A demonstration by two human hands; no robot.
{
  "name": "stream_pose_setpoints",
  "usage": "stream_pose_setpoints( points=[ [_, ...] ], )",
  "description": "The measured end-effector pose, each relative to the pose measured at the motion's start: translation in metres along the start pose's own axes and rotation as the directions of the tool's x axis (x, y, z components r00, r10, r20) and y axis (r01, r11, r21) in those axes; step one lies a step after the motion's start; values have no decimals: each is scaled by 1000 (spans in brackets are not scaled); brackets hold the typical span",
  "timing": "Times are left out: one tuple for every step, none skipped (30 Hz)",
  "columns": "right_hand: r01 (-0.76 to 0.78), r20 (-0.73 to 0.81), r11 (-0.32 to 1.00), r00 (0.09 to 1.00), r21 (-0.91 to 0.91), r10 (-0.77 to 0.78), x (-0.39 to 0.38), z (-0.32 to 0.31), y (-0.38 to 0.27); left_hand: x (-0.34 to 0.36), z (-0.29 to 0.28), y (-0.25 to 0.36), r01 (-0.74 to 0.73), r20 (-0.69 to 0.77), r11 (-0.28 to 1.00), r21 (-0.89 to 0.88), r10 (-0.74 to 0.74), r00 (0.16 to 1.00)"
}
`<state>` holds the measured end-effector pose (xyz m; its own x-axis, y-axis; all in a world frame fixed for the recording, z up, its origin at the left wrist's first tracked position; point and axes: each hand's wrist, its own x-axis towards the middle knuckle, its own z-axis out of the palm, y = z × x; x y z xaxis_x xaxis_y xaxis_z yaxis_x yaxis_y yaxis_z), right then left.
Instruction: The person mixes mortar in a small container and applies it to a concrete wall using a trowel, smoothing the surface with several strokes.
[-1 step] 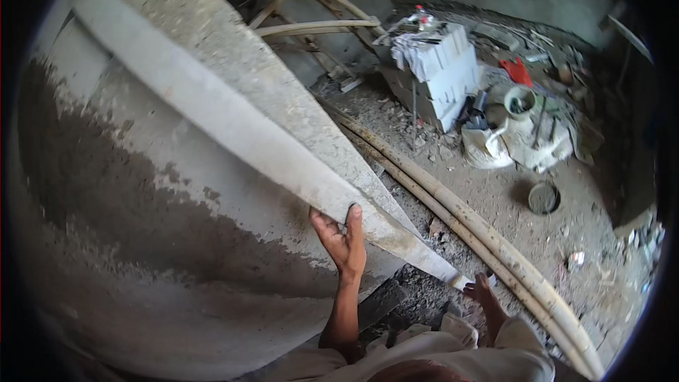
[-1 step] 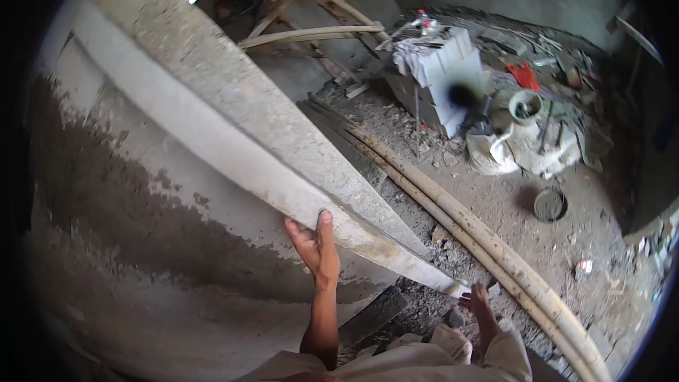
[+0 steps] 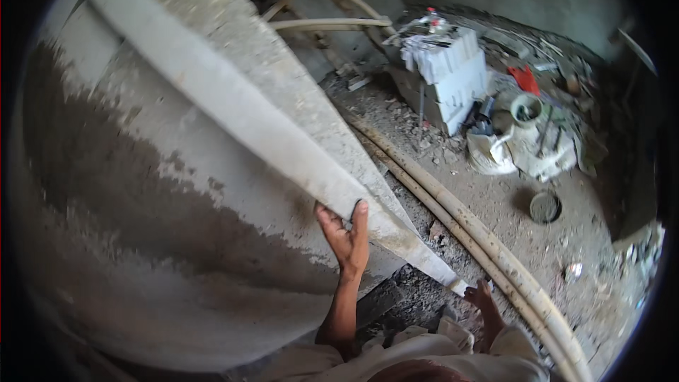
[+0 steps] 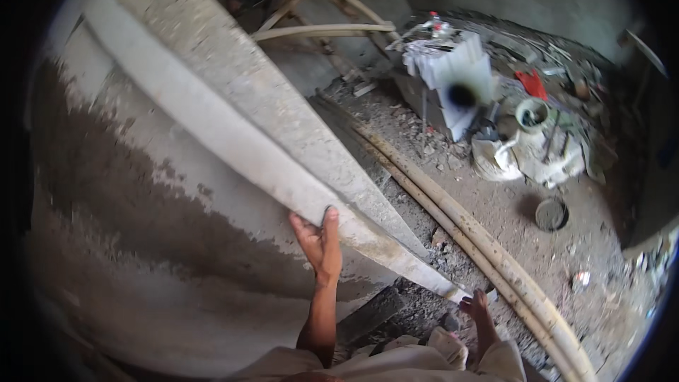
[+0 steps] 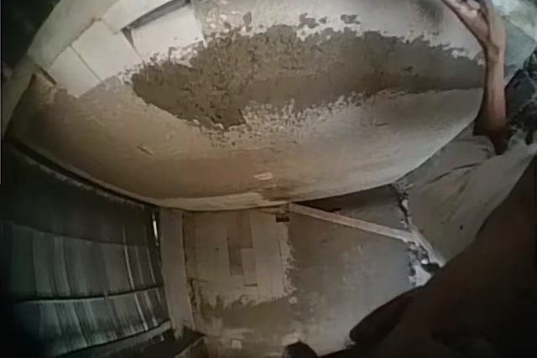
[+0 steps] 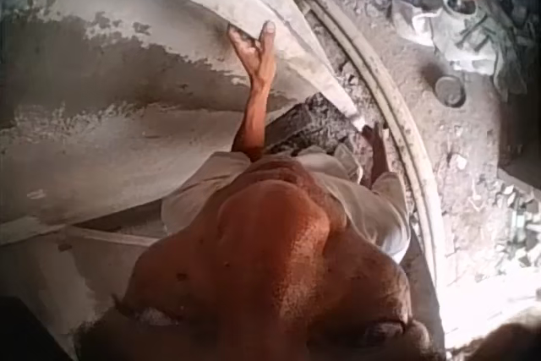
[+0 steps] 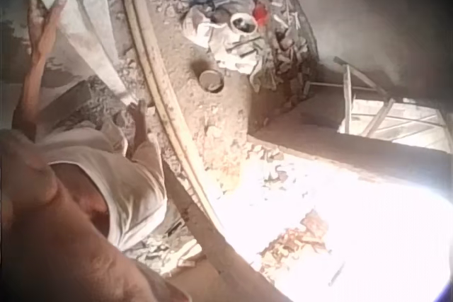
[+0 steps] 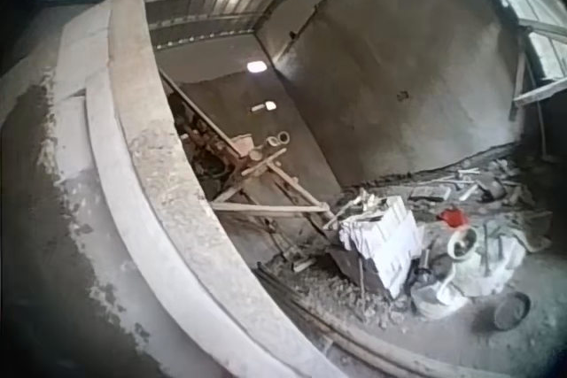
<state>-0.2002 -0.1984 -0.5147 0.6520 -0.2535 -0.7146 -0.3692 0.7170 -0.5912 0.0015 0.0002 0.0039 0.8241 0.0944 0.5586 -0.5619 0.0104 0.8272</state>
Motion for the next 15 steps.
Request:
stream_pose_setpoints(
  points=[
    [114,75,993,991,-19,-113,0,-14,2,-1,-1,0,89,37,996,24,-90,995],
    [224,173,973,962,-60,-211,-3,-40,-23,-10,6,1,72,-13,997,30,-71,997],
    [39,140,991,989,127,-57,-8,-64,-46,-17,10,5,92,-38,996,22,-91,995],
    [-130,116,923,989,361,93,-16,-57,-46,-13,8,10,100,-3,995,10,-100,995],
    [-197,108,882,980,427,167,-11,-52,-58,-7,8,7,89,-26,996,-20,-90,996],
    [-280,105,842,960,462,261,-10,-47,-75,-8,4,2,104,52,994,19,-105,993],
    [-207,190,961,967,185,171,-62,14,-111,-13,-19,0,117,92,986,122,-129,987],
    [-138,248,987,962,81,114,-78,32,-153,-15,-15,-11,46,100,995,86,-55,994],
    [34,371,999,927,36,-45,-110,60,-194,-19,-16,-11,66,117,993,99,-78,990],
    [115,434,992,893,44,-123,-149,88,-236,-23,-17,-12,92,141,991,102,-106,984],
    [264,390,964,892,-40,-228,-170,104,-266,-29,-22,-21,29,157,992,123,-48,986],
    [335,556,940,769,69,-315,-193,114,-290,-40,-36,-27,69,207,985,158,-101,973],
    [334,672,932,658,144,-339,-199,115,-304,-55,-50,-39,166,194,965,204,-206,959],
    [304,765,929,541,209,-349,-203,112,-315,-75,-67,-55,276,178,930,242,-322,930],
    [129,787,927,496,351,-367,-188,100,-303,-99,-81,-75,318,132,887,335,-378,916]
  ],
)
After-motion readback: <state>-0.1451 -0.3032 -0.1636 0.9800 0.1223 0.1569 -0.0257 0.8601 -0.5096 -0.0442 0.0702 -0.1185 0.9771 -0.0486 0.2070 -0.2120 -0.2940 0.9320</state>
